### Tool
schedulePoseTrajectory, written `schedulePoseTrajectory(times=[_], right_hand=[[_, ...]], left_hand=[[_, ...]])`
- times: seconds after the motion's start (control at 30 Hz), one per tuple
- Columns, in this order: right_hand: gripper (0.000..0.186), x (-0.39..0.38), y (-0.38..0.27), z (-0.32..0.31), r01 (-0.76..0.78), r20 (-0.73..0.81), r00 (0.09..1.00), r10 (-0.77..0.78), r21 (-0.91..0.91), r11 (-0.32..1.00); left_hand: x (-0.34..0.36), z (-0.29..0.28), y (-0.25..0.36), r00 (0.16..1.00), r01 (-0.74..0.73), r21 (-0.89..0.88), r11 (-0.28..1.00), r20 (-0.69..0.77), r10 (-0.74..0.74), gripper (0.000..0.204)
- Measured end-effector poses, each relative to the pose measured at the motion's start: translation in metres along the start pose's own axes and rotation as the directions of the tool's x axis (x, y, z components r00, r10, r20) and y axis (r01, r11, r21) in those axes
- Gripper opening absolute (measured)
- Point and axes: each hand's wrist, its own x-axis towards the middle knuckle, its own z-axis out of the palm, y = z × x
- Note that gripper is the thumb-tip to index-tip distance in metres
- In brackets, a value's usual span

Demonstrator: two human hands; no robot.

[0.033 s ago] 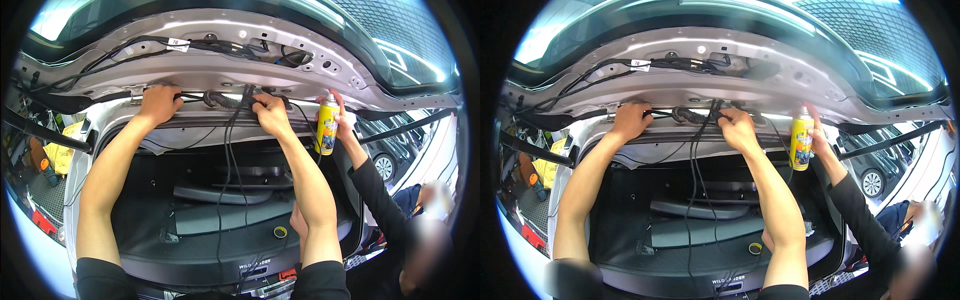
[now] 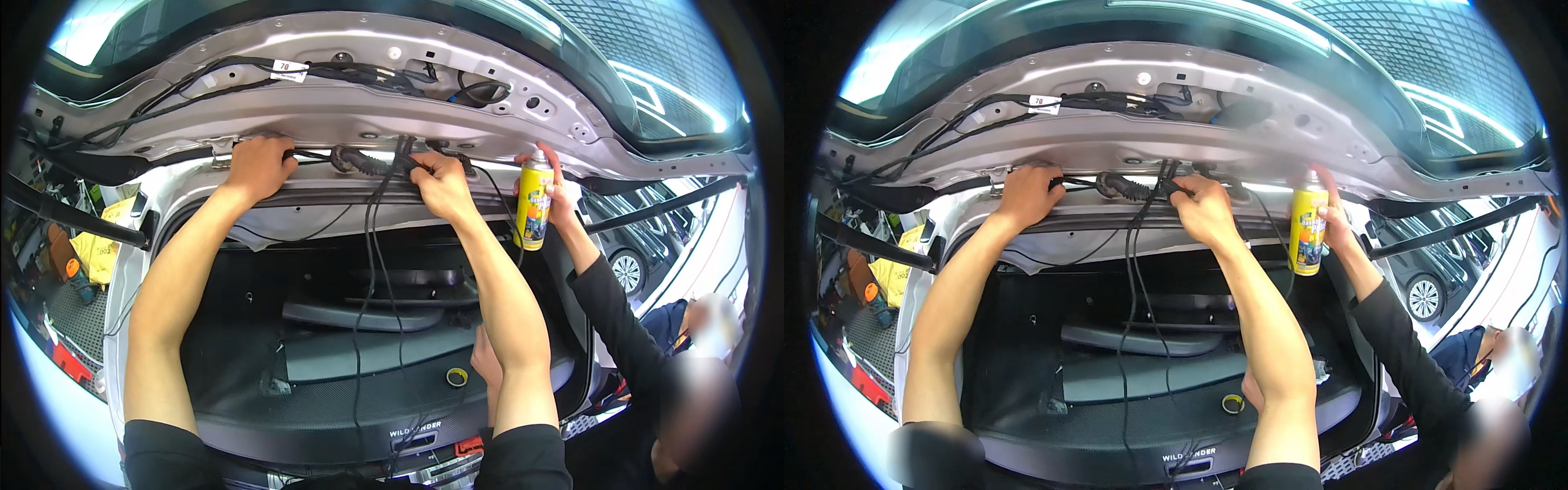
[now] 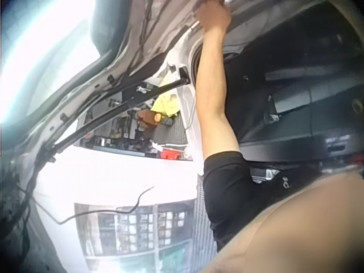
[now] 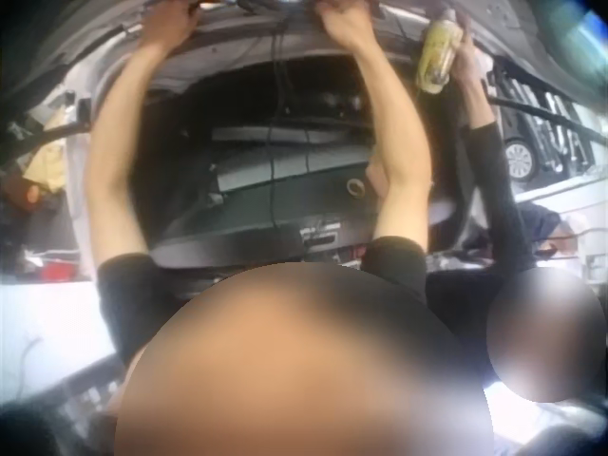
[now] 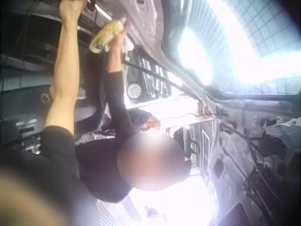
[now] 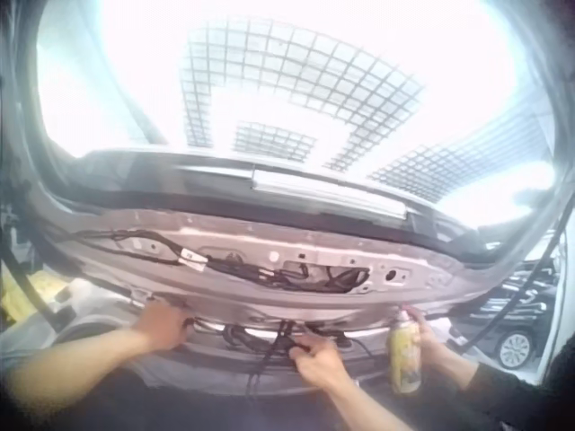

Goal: The person routes and secures electrical wires along the underside of the open trunk lid, using electrical tape to bundle and attach them. A second person assists by holding a spray can and handing tools. The work continues with taping and positioning wires near the trunk hinge area.

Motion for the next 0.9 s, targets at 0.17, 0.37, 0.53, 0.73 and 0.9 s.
schedulePoseTrajectory(times=[0.17, 0.37, 0.53, 0.73, 0.9], right_hand=[[0.031, -0.025, -0.027, -0.006, 0.230, 0.037, 0.973, -0.227, -0.170, 0.958], [0.029, -0.045, -0.015, 0.004, 0.423, -0.100, 0.872, -0.479, -0.341, 0.840], [0.039, -0.060, -0.023, 0.008, 0.523, -0.030, 0.810, -0.586, -0.415, 0.744], [0.030, -0.056, -0.011, -0.011, 0.503, -0.006, 0.857, -0.515, -0.209, 0.839], [0.021, -0.028, -0.007, -0.018, 0.211, -0.023, 0.977, -0.210, 0.115, 0.971]], left_hand=[[-0.008, -0.020, 0.021, 0.985, -0.095, 0.060, 0.994, -0.136, 0.103, 0.020], [0.021, -0.029, 0.154, 0.996, -0.066, -0.520, 0.852, 0.023, 0.091, 0.036], [0.065, -0.002, 0.156, 0.964, 0.124, -0.148, 0.981, 0.251, -0.084, 0.051], [0.083, 0.002, 0.139, 0.847, 0.295, -0.391, 0.872, 0.528, -0.050, 0.034], [0.078, 0.008, 0.137, 0.873, 0.194, -0.367, 0.910, 0.488, 0.011, 0.029]])
